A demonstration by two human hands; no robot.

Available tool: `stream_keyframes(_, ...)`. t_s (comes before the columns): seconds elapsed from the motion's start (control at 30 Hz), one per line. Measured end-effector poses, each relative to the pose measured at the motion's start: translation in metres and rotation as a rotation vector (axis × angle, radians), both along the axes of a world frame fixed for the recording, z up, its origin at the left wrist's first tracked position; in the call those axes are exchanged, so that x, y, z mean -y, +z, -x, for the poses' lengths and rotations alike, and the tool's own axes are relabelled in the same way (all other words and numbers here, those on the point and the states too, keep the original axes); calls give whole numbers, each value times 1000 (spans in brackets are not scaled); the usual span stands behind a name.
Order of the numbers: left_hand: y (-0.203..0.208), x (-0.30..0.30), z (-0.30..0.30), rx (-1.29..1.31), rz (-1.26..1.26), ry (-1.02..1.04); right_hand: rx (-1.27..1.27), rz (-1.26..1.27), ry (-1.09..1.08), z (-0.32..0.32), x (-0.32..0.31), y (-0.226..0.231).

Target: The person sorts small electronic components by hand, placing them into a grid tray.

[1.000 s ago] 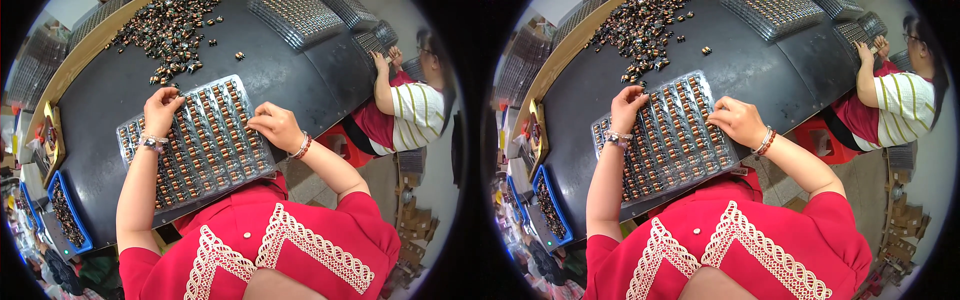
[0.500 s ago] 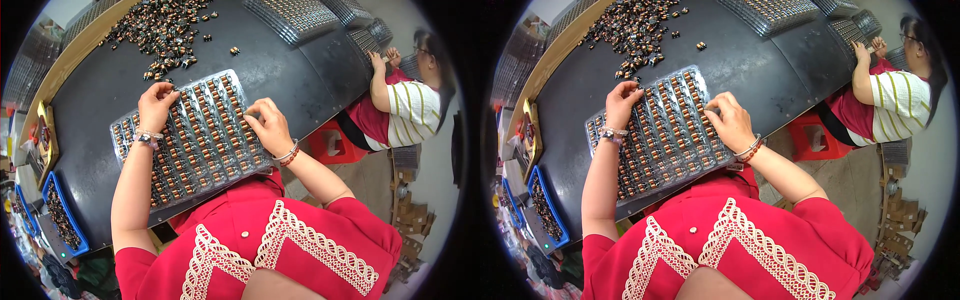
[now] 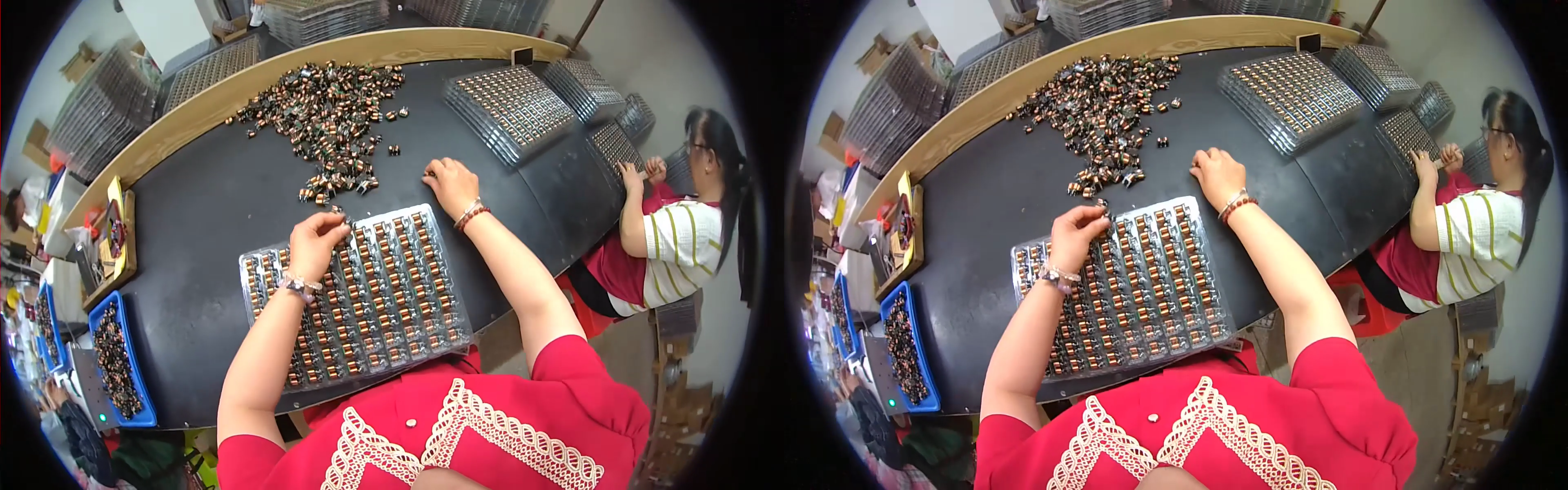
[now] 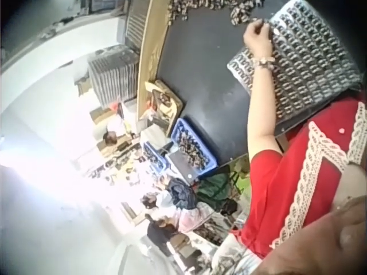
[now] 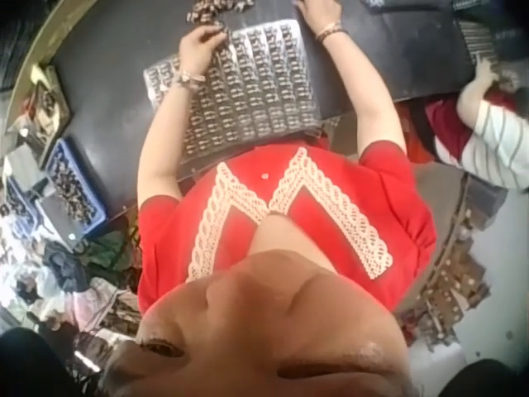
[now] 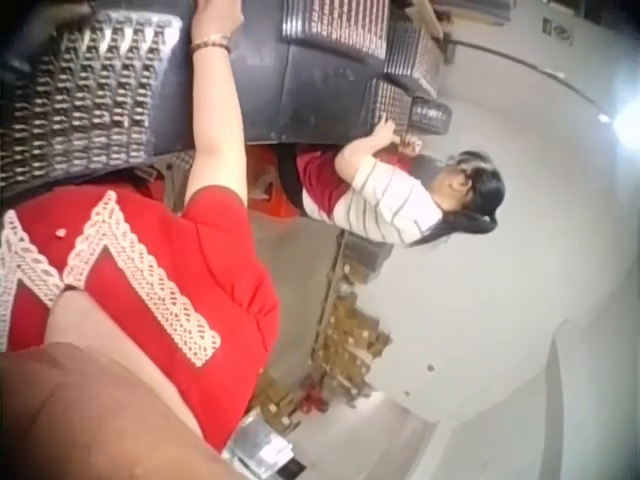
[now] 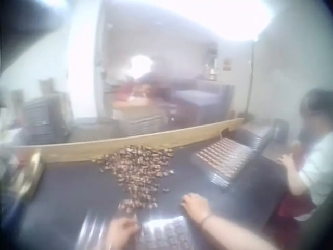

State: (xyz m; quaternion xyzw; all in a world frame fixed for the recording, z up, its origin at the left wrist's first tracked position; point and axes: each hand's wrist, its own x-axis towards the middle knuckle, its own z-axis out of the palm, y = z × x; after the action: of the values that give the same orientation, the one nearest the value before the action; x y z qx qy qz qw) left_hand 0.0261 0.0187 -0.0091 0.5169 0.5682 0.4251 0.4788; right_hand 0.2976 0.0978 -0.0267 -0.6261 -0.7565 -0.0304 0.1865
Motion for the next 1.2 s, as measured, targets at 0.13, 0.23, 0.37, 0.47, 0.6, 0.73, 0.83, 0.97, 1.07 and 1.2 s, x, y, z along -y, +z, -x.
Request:
stream_keyframes(0.13,9,-5,1,227,45,89,-112,-82,130,-1,-8,-1)
stream_keyframes(0.23,26,1,8,-85,-54,121,-457,-27,273,9,31,35)
stream_keyframes(0.37,37,37,16,-219,-263,-20,-662,113,437,8,120,61)
stream_keyframes(0.47,40,79,7,-754,-483,-145,-629,123,536,8,168,55)
stream_keyframes(0.6,41,132,-9,-720,-333,-315,-570,77,661,14,197,44)
stream_keyframes(0.73,40,145,-8,-771,-275,-316,-502,67,754,28,206,42)
stream_keyframes(0.83,41,147,-10,-787,-252,-294,-444,30,805,41,204,35)
stream_keyframes(0.97,43,143,-14,-838,-213,-269,-393,60,842,49,198,34)
stream_keyframes(1.07,48,141,-13,-885,-261,-274,-367,48,859,52,195,31)
stream_keyframes(1.2,48,136,-6,-858,-352,-348,-158,-98,886,50,197,40)
